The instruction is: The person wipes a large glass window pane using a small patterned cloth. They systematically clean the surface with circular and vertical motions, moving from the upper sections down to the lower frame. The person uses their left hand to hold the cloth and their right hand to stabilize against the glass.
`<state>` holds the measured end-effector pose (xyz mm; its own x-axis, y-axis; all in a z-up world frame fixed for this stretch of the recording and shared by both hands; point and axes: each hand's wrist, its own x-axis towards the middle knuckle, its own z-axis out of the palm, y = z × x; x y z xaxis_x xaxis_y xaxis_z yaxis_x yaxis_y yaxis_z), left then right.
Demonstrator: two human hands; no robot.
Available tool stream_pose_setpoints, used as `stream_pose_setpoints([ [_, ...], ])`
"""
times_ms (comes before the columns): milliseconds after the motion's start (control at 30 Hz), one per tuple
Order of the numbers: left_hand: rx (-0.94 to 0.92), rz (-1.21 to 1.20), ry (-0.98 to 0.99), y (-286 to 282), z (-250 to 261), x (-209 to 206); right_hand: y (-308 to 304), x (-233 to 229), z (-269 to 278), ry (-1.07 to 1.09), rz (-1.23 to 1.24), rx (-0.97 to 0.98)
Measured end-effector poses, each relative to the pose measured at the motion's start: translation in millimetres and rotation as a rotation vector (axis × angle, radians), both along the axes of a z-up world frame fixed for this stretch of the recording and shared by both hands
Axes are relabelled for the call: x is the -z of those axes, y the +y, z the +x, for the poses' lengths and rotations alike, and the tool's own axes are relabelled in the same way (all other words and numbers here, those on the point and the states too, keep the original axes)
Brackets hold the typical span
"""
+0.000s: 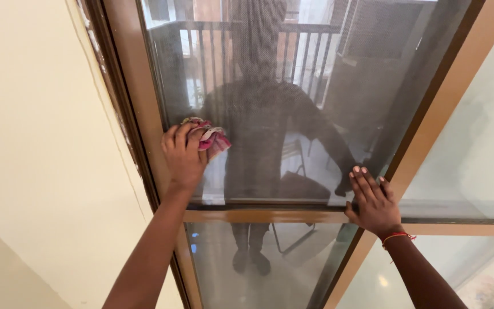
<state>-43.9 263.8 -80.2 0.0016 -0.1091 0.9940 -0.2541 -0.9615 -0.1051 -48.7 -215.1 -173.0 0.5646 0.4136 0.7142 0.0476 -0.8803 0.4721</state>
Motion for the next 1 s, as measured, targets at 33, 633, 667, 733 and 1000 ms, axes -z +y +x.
stream_pose_setpoints([
  [33,0.008,-0.003,-0.005,-3.8,1.7,-2.3,0.4,-0.6,-1.7,0.025,-0.003,0.026],
  [633,0.170,0.156,0.001,-139.4,33.3,-90.6,22.2,-8.8,-21.7,0.148,0.172,-0.018],
  [667,0.162,0.162,-0.019,-152.4,34.9,-97.4,21.2,-8.4,-23.6,0.146,0.192,-0.051],
  [733,0.175,0.175,-0.039,-171.9,36.4,-112.6,23.6,-10.2,-22.2,0.150,0.227,-0.093],
  [1000,0.201,0.290,0.004,-249.7,44.7,-155.3,24.2,-21.1,-30.9,0.246,0.257,-0.137],
])
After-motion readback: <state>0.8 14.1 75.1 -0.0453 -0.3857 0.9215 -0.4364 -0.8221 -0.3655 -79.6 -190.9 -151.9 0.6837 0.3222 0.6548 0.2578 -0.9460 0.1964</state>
